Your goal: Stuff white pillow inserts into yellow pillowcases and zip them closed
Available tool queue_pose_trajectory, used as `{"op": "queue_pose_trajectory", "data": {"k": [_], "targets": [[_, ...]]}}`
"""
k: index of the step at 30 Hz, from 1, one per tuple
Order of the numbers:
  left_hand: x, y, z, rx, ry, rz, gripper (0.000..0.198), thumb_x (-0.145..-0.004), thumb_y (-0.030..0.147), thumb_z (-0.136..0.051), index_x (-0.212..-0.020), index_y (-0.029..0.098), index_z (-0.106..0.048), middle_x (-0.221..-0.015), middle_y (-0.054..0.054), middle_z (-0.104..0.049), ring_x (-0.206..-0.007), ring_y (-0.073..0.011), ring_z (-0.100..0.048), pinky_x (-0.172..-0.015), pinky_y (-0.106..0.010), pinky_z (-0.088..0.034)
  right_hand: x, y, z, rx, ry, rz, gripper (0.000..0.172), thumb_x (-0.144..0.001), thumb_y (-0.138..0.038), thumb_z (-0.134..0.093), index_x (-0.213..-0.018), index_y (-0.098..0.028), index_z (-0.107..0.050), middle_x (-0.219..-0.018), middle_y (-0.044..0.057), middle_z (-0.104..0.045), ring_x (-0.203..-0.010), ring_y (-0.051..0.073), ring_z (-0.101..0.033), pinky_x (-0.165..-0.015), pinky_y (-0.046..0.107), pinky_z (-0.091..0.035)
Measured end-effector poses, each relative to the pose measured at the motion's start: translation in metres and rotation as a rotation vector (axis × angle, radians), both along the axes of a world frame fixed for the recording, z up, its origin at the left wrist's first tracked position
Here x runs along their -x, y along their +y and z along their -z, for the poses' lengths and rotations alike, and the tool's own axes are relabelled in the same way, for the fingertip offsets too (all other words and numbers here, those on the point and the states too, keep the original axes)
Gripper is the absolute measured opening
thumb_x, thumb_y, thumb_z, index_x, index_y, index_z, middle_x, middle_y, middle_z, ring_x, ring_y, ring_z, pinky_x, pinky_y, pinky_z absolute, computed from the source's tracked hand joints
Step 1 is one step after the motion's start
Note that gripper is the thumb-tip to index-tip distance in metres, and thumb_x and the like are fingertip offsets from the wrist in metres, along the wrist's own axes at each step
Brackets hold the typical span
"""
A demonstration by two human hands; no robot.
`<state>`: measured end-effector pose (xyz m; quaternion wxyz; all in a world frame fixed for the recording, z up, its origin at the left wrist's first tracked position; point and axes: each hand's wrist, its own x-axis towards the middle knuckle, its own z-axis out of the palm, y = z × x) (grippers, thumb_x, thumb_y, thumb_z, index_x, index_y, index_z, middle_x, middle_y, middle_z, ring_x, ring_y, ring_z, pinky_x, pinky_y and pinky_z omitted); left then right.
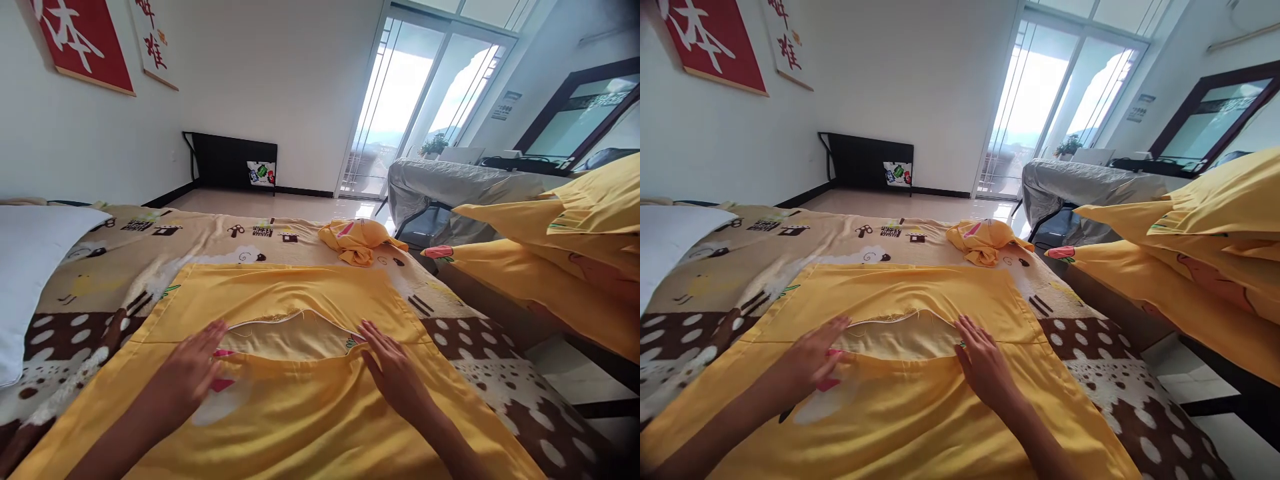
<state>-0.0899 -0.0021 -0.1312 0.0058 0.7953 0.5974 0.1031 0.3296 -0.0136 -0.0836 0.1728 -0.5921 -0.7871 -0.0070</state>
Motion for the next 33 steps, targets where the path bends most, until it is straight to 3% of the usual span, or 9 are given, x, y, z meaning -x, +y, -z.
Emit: {"op": "queue_pose_trajectory", "data": {"k": [5,7,10,15,18,20,22,27,33], "targets": [[-0.095,0.076,-0.006,0.059,0.083,0.141,0.077,-0.078,0.027,-0.051,-0.149,0.016,-0.025,-0.155,-0.012,-0.027,-0.142,-0.0264,-0.026,-0.115,-0.042,-0.022,0.090,0.045,-0.015,0.039,0.027,-0.371,0.026,-0.091,-0.024,-0.042,-0.097,-0.023,-0.067,-0.104,0.006,-0.069,-0.102,0.020,-0.062,-0.091,0.032,-0.045],[-0.118,0.095,-0.014,0.081,0.110,0.181,0.078,-0.076,0.024,-0.052,-0.148,0.013,-0.026,-0.154,-0.014,-0.028,-0.142,-0.0263,-0.027,-0.114,-0.043,-0.024,0.107,0.064,-0.007,0.034,-0.015,-0.428,0.022,-0.090,-0.019,-0.045,-0.082,-0.020,-0.065,-0.092,0.006,-0.070,-0.093,0.018,-0.063,-0.087,0.029,-0.046],[-0.133,0.118,-0.028,0.075,0.122,0.201,0.069,-0.076,0.019,-0.051,-0.143,0.014,-0.036,-0.151,-0.012,-0.035,-0.140,-0.0227,-0.031,-0.112,-0.039,-0.028,0.111,0.088,0.006,-0.008,-0.044,-0.465,0.023,-0.093,-0.019,-0.042,-0.084,-0.018,-0.063,-0.094,0.006,-0.069,-0.092,0.017,-0.063,-0.086,0.030,-0.045],[-0.134,0.142,-0.032,0.073,0.118,0.155,0.059,-0.078,0.011,-0.049,-0.137,0.013,-0.045,-0.146,-0.015,-0.043,-0.136,-0.0250,-0.039,-0.106,-0.040,-0.036,0.102,0.095,0.015,-0.015,0.005,-0.589,0.024,-0.094,-0.022,-0.042,-0.108,-0.016,-0.060,-0.115,0.010,-0.064,-0.111,0.018,-0.057,-0.100,0.030,-0.040],[-0.133,0.146,-0.021,0.055,0.106,0.139,0.053,-0.085,0.010,-0.038,-0.138,0.010,-0.044,-0.145,-0.016,-0.045,-0.134,-0.0268,-0.040,-0.105,-0.043,-0.036,0.104,0.090,0.010,0.043,0.007,-0.619,0.022,-0.094,-0.024,-0.043,-0.101,-0.018,-0.062,-0.105,0.008,-0.067,-0.104,0.019,-0.060,-0.095,0.030,-0.043],[-0.134,0.145,-0.016,0.041,0.099,0.129,0.050,-0.089,0.011,-0.033,-0.137,0.010,-0.044,-0.144,-0.016,-0.045,-0.134,-0.0266,-0.040,-0.107,-0.042,-0.034,0.110,0.091,0.005,0.086,0.041,-0.575,0.024,-0.095,-0.025,-0.039,-0.093,-0.020,-0.063,-0.094,0.006,-0.069,-0.093,0.018,-0.063,-0.087,0.029,-0.046],[-0.135,0.142,-0.015,0.039,0.097,0.115,0.048,-0.091,0.013,-0.029,-0.136,0.008,-0.046,-0.144,-0.016,-0.046,-0.134,-0.0269,-0.040,-0.108,-0.041,-0.032,0.118,0.097,0.003,0.094,0.116,-0.478,0.026,-0.095,-0.025,-0.038,-0.099,-0.020,-0.063,-0.100,0.007,-0.069,-0.096,0.018,-0.063,-0.087,0.030,-0.046],[-0.131,0.132,-0.036,0.125,0.099,0.100,0.049,-0.092,0.017,-0.032,-0.138,0.008,-0.044,-0.146,-0.015,-0.043,-0.136,-0.0256,-0.038,-0.111,-0.041,-0.029,0.128,0.125,0.023,0.228,0.149,-0.428,0.055,-0.095,-0.042,-0.040,-0.143,-0.015,-0.037,-0.151,0.013,-0.033,-0.140,0.024,-0.029,-0.114,0.043,-0.024],[-0.088,0.120,-0.060,0.315,0.084,0.154,0.060,-0.093,0.049,-0.034,-0.147,0.024,-0.030,-0.155,-0.005,-0.025,-0.143,-0.0216,-0.023,-0.116,-0.044,-0.021,0.111,0.151,0.040,0.367,0.174,-0.531,0.057,-0.098,-0.056,-0.018,-0.145,-0.030,-0.036,-0.153,-0.001,-0.031,-0.143,0.017,-0.022,-0.116,0.039,-0.015]]}}
